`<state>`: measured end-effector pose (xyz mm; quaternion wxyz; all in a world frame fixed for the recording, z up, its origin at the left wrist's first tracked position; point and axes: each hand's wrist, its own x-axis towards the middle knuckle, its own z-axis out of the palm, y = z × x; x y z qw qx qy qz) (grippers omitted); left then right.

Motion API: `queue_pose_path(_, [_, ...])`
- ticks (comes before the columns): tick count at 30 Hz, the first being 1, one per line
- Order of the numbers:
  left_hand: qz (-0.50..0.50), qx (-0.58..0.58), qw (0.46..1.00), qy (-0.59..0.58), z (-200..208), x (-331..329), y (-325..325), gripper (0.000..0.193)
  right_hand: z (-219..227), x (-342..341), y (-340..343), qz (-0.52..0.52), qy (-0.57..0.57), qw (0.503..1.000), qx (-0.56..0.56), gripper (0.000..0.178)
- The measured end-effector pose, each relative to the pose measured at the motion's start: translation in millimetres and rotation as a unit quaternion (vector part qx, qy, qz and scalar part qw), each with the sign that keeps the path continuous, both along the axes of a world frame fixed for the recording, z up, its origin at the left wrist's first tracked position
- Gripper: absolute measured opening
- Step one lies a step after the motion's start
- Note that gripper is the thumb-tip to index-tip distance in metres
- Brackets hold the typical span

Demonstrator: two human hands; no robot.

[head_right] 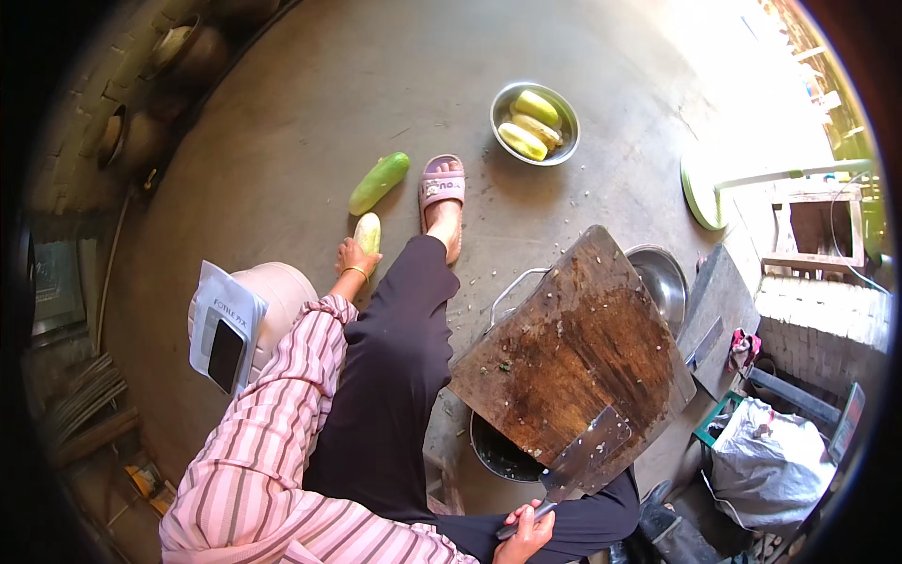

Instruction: The person scrapes chopped vegetables off a wooden board with a cleaver. The person then picks up a peeled cucumber, cuts it into round slices with a knife, and slices the pieces into thin strips on the board.

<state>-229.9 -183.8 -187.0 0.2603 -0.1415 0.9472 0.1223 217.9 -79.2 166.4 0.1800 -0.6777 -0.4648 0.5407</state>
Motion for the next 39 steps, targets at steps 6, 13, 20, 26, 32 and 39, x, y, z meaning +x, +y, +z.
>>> queue_pose_path(6, [0.072,0.140,0.987,-0.032,-28.0,-16.4,-38.2,0.065,-9.4,8.7,2.5,0.004,0.047,0.999,0.006,0.013])
queue_pose_path(13, [0.279,0.533,0.795,-0.081,54.4,-33.8,-40.3,0.043,-21.3,31.4,5.7,0.055,0.076,0.995,0.014,0.008])
queue_pose_path(20, [-0.106,0.600,0.789,0.080,292.1,-47.6,41.4,0.042,-44.5,58.5,14.5,0.063,0.158,0.985,0.015,0.014])
queue_pose_path(26, [-0.402,0.554,0.727,-0.049,394.3,99.7,130.4,0.051,-38.8,74.8,22.7,-0.008,0.188,0.982,-0.006,0.017])
queue_pose_path(32, [-0.678,0.296,0.672,-0.039,288.1,235.7,177.5,0.052,-30.3,92.6,10.8,0.019,0.135,0.981,0.135,0.023])
queue_pose_path(39, [-0.704,0.201,0.677,0.068,306.2,274.1,157.5,0.076,-24.2,96.5,24.6,0.088,0.068,0.965,0.236,0.031])
